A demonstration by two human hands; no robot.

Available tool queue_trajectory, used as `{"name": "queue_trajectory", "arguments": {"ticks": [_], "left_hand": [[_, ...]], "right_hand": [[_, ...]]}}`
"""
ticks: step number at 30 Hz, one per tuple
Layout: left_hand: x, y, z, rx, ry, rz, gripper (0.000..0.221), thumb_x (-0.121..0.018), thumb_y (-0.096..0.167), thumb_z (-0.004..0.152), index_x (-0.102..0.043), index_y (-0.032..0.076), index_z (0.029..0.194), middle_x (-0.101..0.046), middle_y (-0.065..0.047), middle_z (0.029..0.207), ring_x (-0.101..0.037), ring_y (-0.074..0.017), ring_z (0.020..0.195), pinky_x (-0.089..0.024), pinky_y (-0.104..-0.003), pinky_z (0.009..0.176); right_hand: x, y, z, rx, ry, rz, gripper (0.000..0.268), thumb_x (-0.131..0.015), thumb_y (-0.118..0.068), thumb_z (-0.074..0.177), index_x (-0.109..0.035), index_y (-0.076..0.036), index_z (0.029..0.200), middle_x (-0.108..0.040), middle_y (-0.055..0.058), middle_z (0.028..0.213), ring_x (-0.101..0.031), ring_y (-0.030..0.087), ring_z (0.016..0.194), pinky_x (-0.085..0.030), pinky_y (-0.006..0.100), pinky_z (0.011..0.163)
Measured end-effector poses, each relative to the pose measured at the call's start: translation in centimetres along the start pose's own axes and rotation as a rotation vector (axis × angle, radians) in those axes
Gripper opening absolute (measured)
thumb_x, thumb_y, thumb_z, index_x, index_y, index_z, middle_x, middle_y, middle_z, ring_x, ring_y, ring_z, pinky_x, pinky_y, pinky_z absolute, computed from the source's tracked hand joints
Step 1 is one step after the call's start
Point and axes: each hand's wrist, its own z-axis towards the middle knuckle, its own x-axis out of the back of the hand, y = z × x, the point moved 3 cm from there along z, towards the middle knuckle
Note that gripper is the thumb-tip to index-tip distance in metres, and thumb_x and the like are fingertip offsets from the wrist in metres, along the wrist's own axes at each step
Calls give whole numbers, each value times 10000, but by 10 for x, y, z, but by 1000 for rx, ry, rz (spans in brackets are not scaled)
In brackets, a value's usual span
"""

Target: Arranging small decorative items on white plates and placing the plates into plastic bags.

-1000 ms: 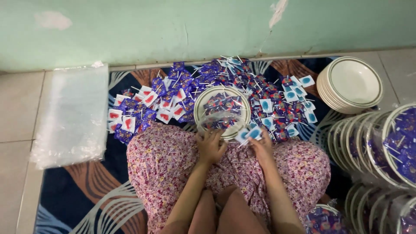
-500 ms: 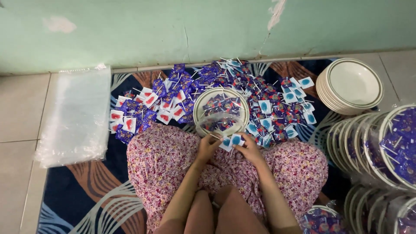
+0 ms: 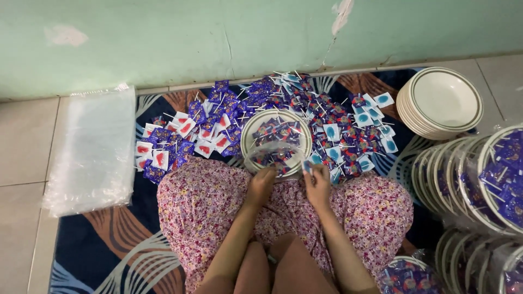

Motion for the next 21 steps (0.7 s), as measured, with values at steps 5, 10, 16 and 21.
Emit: {"name": "queue_trajectory", "arguments": {"ticks": [5,10,16,21], "left_hand": [[-31,-25,-8,-76,-109,221,85,-711,84,885,-679,113,958,-732,-94,998,-743,-251,965,-636,-321,796],[-2,14,21,-160,21,599,294,-572,268,937,-704,157,1175,-731,-101,1108,-647,-302,1183,-465,-516,1003],[-33,-22,-1,67,-113,645,541,-509,359,929,-609,115,1401,-650,-102,1354,-537,-273,1324,-289,-547,1143],[-27,-16,6,109,-119,685,622,-541,426,900,-586,72,1409,-619,-144,1377,-513,-281,1330,-291,-567,1144]], "right_hand": [[-25,16,-6,430,-60,-391,371,-680,-34,899,-721,-76,1266,-575,100,1032,-657,320,913,-575,401,759],[-44,-7,1,470,-264,-503,522,-575,70,916,-582,-38,1427,-523,122,1084,-675,365,943,-611,399,709],[-84,27,16,592,-196,-803,393,-636,-110,884,-646,-203,1266,-572,35,1121,-684,211,941,-571,399,557],[-101,9,28,475,-295,-645,371,-600,-71,905,-650,-98,1272,-587,105,1241,-658,302,1084,-590,475,708]]}}
